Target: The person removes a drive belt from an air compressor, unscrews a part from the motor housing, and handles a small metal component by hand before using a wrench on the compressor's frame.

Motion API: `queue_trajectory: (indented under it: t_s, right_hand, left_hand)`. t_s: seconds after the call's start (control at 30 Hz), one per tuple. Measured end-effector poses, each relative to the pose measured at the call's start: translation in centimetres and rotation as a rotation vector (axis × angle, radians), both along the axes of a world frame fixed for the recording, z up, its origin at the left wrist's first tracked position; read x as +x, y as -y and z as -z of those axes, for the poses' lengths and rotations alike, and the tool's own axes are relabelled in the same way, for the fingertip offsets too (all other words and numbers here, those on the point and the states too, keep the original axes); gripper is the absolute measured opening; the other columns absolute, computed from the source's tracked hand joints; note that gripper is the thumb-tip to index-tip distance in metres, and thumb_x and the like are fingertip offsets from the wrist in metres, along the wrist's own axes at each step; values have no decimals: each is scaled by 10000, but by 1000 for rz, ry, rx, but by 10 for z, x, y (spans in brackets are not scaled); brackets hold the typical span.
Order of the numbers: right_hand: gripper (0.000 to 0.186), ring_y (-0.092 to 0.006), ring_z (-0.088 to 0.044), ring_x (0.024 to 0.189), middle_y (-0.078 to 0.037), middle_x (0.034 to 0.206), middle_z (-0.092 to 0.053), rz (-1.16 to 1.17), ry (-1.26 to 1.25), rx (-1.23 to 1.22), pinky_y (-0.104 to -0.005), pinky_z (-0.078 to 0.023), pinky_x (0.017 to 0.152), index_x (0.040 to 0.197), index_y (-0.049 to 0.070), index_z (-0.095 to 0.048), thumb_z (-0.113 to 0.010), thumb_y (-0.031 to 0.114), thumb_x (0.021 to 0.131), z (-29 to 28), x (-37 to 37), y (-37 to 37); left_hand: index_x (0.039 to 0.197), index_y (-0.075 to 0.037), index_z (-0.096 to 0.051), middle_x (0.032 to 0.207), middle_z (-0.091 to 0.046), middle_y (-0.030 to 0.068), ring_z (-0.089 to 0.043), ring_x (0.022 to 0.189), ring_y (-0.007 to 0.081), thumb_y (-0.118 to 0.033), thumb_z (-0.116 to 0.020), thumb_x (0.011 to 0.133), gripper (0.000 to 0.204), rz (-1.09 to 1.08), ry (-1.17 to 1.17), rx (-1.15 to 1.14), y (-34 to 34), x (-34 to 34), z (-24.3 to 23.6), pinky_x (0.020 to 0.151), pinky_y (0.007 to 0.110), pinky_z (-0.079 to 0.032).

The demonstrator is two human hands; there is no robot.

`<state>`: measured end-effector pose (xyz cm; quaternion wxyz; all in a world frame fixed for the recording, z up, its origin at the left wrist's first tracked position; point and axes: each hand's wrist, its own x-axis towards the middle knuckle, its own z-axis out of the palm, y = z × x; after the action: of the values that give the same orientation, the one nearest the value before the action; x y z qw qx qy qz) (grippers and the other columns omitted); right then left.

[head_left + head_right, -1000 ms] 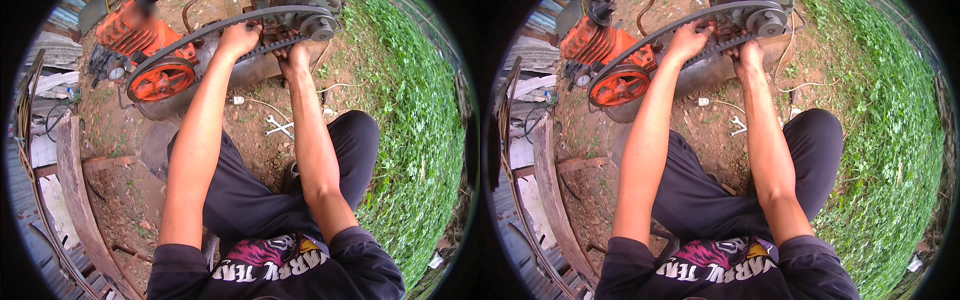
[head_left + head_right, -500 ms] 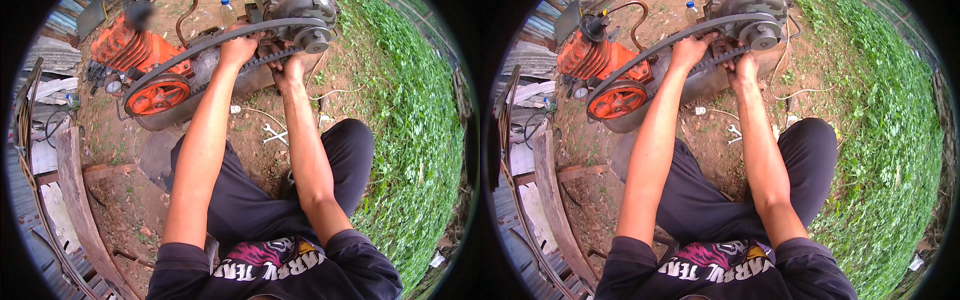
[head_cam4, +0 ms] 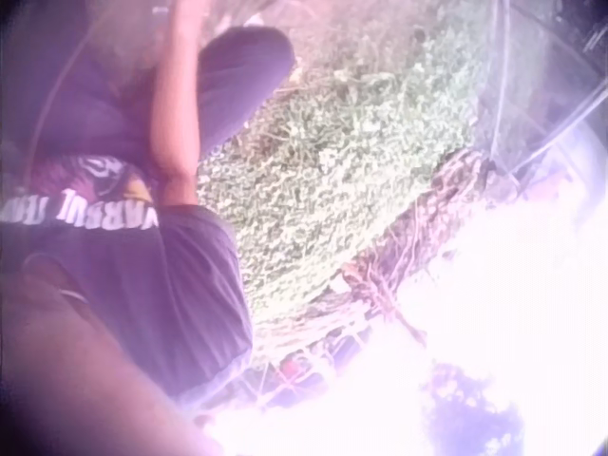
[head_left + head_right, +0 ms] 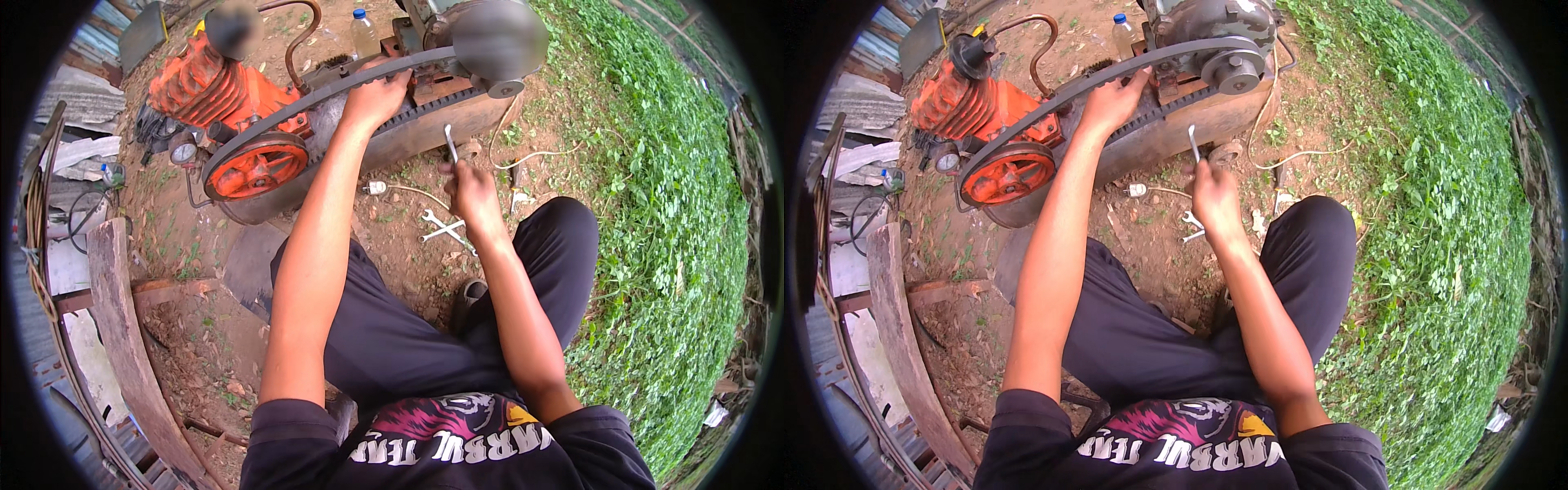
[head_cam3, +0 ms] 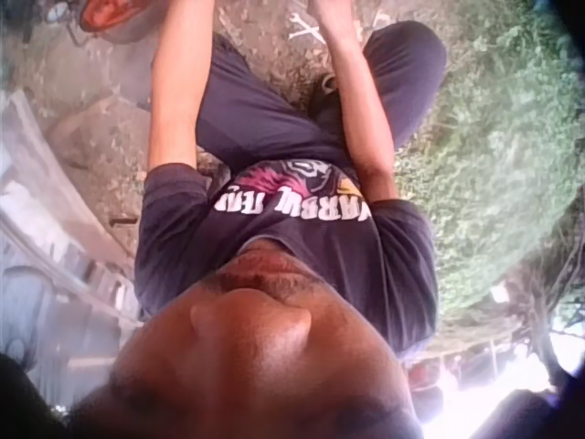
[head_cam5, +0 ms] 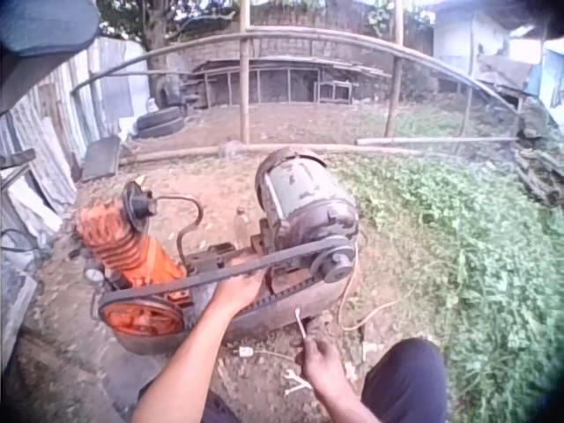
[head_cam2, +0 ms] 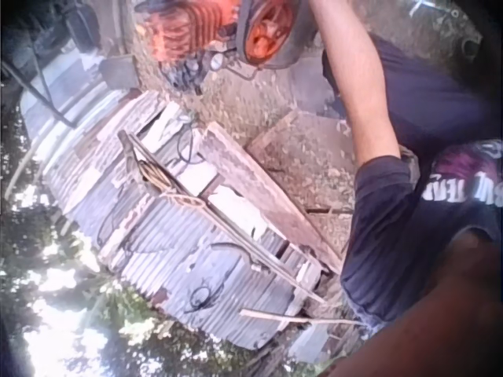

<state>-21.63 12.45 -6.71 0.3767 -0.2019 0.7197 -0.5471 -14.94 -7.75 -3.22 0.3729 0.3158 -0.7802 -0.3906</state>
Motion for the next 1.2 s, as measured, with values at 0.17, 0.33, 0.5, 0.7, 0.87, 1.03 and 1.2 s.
queue_trajectory:
  t_s: [0.17, 0.33, 0.5, 0.7, 0.87, 1.03, 1.2]
  right_hand:
    - [258, -291, -585, 599, -181, 686, -599, -65, -553, -94, -382, -441, 584, 986, 3, -631, -526, 236, 952, -31, 15, -19]
    - [288, -228, -547, 560, -108, 609, -571, -131, -598, 13, -351, -422, 556, 879, -13, -647, -521, 235, 950, -43, -28, -8]
    - [253, -96, -453, 532, 2, 630, -490, -56, 75, 125, -270, -378, 489, 939, 29, -630, -504, 246, 960, -15, -34, -28]
    - [256, -69, -395, 533, 27, 677, -439, -120, 63, -188, -223, -315, 472, 965, 11, -574, -508, 258, 972, -26, -30, 33]
    - [205, -62, -371, 507, 20, 681, -446, -62, 69, -185, -221, -286, 444, 968, 11, -524, -527, 216, 958, -16, -51, 66]
    - [229, -80, -432, 479, -13, 659, -525, -23, 17, -175, -248, -324, 419, 933, -17, -591, -528, 203, 931, -29, -39, 68]
    - [180, -71, -359, 435, -2, 648, -472, -66, 87, -125, -239, -258, 394, 880, 2, -548, -537, 175, 930, -39, -47, 64]
  left_hand:
    - [1054, -52, -667, 930, -692, 151, -654, 876, 293, -320, -594, 876, 329, 46, 26, 37, 8, 5, 4, 773, 367, -489]
    - [1065, -63, -670, 918, -692, 156, -655, 923, 302, -362, -586, 876, 364, 32, 197, 121, -4, 4, -3, 799, 375, -492]
    - [1090, -20, -656, 856, -703, 110, -677, 776, 202, -269, -608, 894, 321, 239, 379, 89, 2, 4, 7, 714, 324, -507]
    - [1043, -23, -660, 851, -706, 105, -676, 701, 185, -169, -633, 864, 232, 131, 205, 295, -5, 4, 5, 654, 312, -517]
    - [1065, -42, -639, 968, -680, 154, -662, 907, 300, -196, -629, 845, 269, -10, 73, 84, -14, -7, -8, 773, 379, -507]
    - [1100, -28, -606, 1058, -628, 198, -618, 991, 344, -248, -621, 858, 328, -16, 79, -26, -6, -7, 9, 829, 410, -487]
    - [1039, -3, -592, 996, -635, 212, -618, 971, 364, -259, -619, 862, 313, -14, 68, 46, -5, -14, 10, 821, 421, -489]
